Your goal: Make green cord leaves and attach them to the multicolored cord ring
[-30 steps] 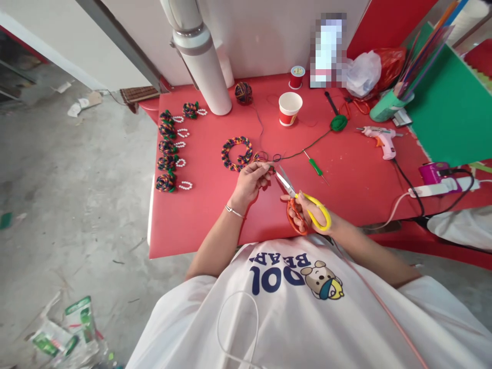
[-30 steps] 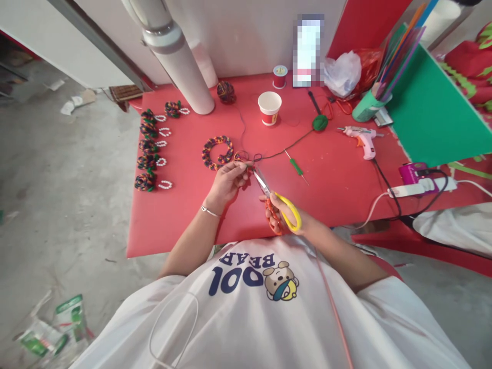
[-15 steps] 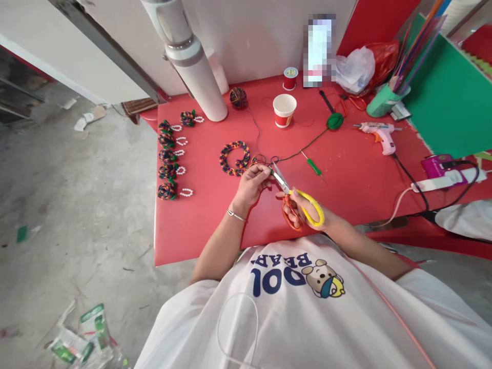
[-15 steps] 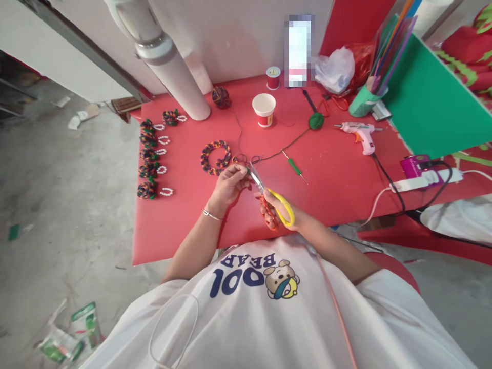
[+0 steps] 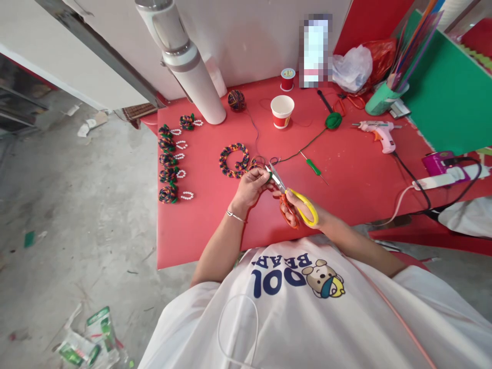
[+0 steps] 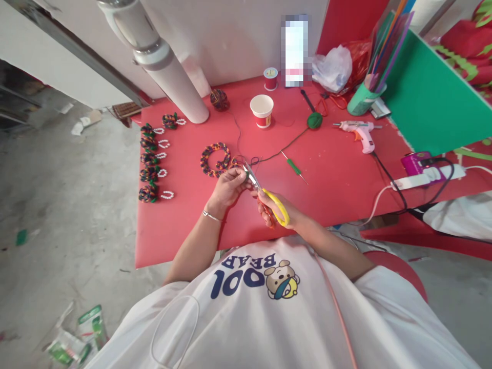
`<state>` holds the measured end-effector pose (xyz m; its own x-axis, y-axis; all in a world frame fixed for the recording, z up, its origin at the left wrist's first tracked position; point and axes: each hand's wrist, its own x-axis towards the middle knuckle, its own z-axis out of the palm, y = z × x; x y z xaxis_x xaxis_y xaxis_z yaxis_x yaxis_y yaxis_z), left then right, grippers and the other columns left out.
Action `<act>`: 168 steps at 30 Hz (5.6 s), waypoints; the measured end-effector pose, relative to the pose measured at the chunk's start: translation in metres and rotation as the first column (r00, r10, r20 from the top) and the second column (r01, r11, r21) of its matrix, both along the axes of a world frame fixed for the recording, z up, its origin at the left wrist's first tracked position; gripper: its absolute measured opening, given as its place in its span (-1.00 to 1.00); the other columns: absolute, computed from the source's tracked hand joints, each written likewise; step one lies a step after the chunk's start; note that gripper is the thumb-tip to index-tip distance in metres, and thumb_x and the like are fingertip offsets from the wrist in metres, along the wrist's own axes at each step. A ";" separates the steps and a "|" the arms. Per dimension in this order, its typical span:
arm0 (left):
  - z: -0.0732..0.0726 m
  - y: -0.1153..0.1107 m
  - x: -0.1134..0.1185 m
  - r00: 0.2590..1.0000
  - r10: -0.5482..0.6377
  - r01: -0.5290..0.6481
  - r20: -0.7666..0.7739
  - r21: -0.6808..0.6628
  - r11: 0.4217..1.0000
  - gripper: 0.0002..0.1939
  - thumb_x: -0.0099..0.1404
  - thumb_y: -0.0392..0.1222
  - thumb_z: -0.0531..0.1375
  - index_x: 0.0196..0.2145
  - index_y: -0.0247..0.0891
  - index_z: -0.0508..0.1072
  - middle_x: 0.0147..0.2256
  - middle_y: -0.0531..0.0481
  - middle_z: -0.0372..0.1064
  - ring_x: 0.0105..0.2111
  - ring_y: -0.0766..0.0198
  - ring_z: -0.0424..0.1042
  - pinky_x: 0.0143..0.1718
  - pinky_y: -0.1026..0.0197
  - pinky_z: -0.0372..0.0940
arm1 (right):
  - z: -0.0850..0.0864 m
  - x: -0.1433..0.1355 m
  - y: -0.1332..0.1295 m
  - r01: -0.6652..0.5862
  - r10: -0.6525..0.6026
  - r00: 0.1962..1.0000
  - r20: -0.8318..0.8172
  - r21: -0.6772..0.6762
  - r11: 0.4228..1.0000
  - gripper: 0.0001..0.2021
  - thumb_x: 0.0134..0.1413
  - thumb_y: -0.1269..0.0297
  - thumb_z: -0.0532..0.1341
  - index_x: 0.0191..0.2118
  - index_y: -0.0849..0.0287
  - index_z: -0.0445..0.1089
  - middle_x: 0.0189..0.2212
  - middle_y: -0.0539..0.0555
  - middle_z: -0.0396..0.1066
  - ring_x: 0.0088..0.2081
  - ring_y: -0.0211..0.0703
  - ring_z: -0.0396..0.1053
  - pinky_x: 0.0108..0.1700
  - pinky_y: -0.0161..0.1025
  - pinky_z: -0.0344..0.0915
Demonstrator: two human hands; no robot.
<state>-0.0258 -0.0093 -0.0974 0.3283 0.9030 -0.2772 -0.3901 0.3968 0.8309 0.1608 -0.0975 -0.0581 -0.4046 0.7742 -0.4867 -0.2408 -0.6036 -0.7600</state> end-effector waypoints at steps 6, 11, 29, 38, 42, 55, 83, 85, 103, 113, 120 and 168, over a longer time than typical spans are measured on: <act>0.002 0.000 0.000 1.000 0.001 -0.001 -0.017 -0.020 1.000 -0.47 -0.06 0.02 0.62 -0.39 -0.30 0.44 -0.48 0.06 0.50 -0.51 0.36 0.52 -0.34 0.26 0.49 | 0.006 -0.002 -0.002 0.011 -0.014 0.996 -0.083 -0.028 1.000 -0.31 0.20 -0.40 0.23 0.14 0.11 0.39 -0.52 -0.12 0.31 -0.68 -0.36 0.14 -0.63 -0.32 0.17; 0.003 0.000 -0.001 1.000 -0.009 0.009 -0.024 -0.016 1.000 -0.48 -0.05 0.03 0.62 -0.39 -0.30 0.45 -0.50 0.07 0.50 -0.50 0.33 0.54 -0.33 0.24 0.50 | -0.001 -0.003 -0.002 0.026 -0.029 0.998 -0.050 -0.043 0.999 -0.31 0.14 -0.39 0.28 0.10 0.12 0.41 -0.53 -0.16 0.26 -0.70 -0.41 0.05 -0.69 -0.35 0.10; 0.002 0.000 -0.001 0.998 -0.038 0.038 -0.048 0.005 0.999 -0.46 -0.07 0.09 0.62 -0.39 -0.32 0.50 -0.53 0.03 0.50 -0.55 0.34 0.49 -0.41 0.24 0.48 | -0.003 0.008 -0.004 -0.045 0.044 0.995 0.090 0.019 0.999 -0.26 0.08 -0.47 0.27 0.02 0.16 0.40 -0.57 -0.21 0.18 -0.73 -0.42 -0.01 -0.76 -0.36 0.03; 0.003 0.002 -0.003 0.996 -0.090 0.089 -0.020 -0.019 0.996 -0.42 -0.13 0.12 0.64 -0.41 -0.35 0.51 -0.52 0.01 0.50 -0.55 0.34 0.49 -0.44 0.26 0.47 | -0.005 0.005 0.002 -0.072 0.071 0.997 0.033 0.037 0.997 -0.23 0.03 -0.51 0.27 0.02 0.14 0.39 -0.54 -0.20 0.22 -0.70 -0.40 0.07 -0.72 -0.36 0.12; 0.000 0.002 -0.003 0.995 -0.096 0.096 -0.026 -0.004 0.995 -0.43 -0.11 0.12 0.63 -0.41 -0.35 0.50 -0.52 0.02 0.49 -0.55 0.34 0.49 -0.43 0.25 0.47 | -0.005 0.004 -0.001 -0.040 0.038 0.997 0.061 0.026 0.999 -0.26 0.07 -0.49 0.27 0.00 0.14 0.41 -0.57 -0.21 0.19 -0.73 -0.42 -0.03 -0.76 -0.36 0.04; 0.001 0.004 -0.004 0.991 -0.130 0.131 -0.032 0.017 0.991 -0.41 -0.13 0.14 0.64 -0.45 -0.34 0.48 -0.53 0.03 0.48 -0.58 0.35 0.48 -0.46 0.27 0.47 | -0.003 0.002 0.001 -0.025 0.024 0.999 0.039 0.015 1.000 -0.23 0.04 -0.50 0.27 0.04 0.14 0.42 -0.56 -0.19 0.20 -0.72 -0.40 0.03 -0.74 -0.36 0.10; 0.004 -0.002 0.006 0.915 0.183 -0.109 -0.360 0.218 0.970 -0.79 0.03 -0.19 0.41 -0.34 -0.26 0.55 -0.52 0.04 0.50 -0.58 0.30 0.47 -0.60 0.30 0.30 | 0.013 0.037 0.051 -0.293 -0.490 0.517 0.701 0.683 0.669 -0.78 0.27 0.08 0.35 -0.09 0.04 0.66 -0.17 0.09 0.69 -0.23 -0.09 0.61 -0.14 -0.18 0.49; 0.005 -0.003 0.006 0.913 0.163 -0.080 -0.374 0.227 0.970 -0.79 0.06 -0.16 0.40 -0.34 -0.26 0.55 -0.56 0.06 0.47 -0.64 0.32 0.42 -0.65 0.31 0.25 | 0.006 0.009 0.067 -0.314 -0.443 0.556 0.703 0.671 0.672 -0.74 0.17 0.07 0.44 -0.09 0.06 0.66 -0.20 0.09 0.69 -0.27 -0.10 0.59 -0.17 -0.20 0.46; -0.001 -0.001 0.006 0.796 0.273 -0.115 -0.540 0.308 0.944 -0.69 0.33 0.05 0.32 -0.16 -0.24 0.63 -0.48 0.01 0.49 -0.58 0.33 0.39 -0.57 0.28 0.23 | -0.011 -0.011 0.112 -0.193 -0.423 0.621 0.660 0.652 0.734 -0.74 0.34 0.14 0.23 -0.23 0.13 0.63 -0.28 0.08 0.69 -0.23 -0.09 0.56 -0.13 -0.21 0.36; 0.005 0.006 -0.011 0.529 0.404 -0.020 -0.746 0.465 0.885 -0.84 0.31 -0.24 0.24 -0.35 -0.21 0.66 -0.42 0.01 0.60 -0.41 0.22 0.50 -0.24 0.19 0.35 | 0.005 -0.098 0.194 -0.388 -0.346 0.598 0.723 0.639 0.664 -0.72 0.27 0.06 0.32 -0.35 0.15 0.57 -0.43 0.01 0.59 -0.32 -0.21 0.40 -0.19 -0.26 0.30; 0.003 0.014 -0.016 0.568 0.508 -0.196 -0.648 0.493 0.847 -0.87 0.22 -0.34 0.30 -0.35 -0.18 0.66 -0.33 -0.01 0.59 -0.32 0.22 0.51 -0.17 0.19 0.39 | 0.000 -0.008 0.157 -0.356 -0.430 0.530 0.731 0.652 0.669 -0.78 0.30 0.22 0.24 -0.27 0.14 0.63 -0.25 0.09 0.69 -0.19 -0.05 0.56 -0.10 -0.17 0.37; -0.003 0.004 -0.006 0.477 0.581 0.291 -0.659 0.742 0.604 -0.74 0.43 -0.15 0.21 -0.03 -0.15 0.66 0.06 -0.18 0.60 0.06 0.01 0.51 0.20 -0.07 0.34 | -0.019 0.037 0.092 -0.590 -0.421 0.243 0.874 0.478 0.651 -0.88 0.30 0.22 0.37 -0.11 0.05 0.65 -0.11 0.16 0.59 0.01 0.09 0.49 -0.13 -0.11 0.29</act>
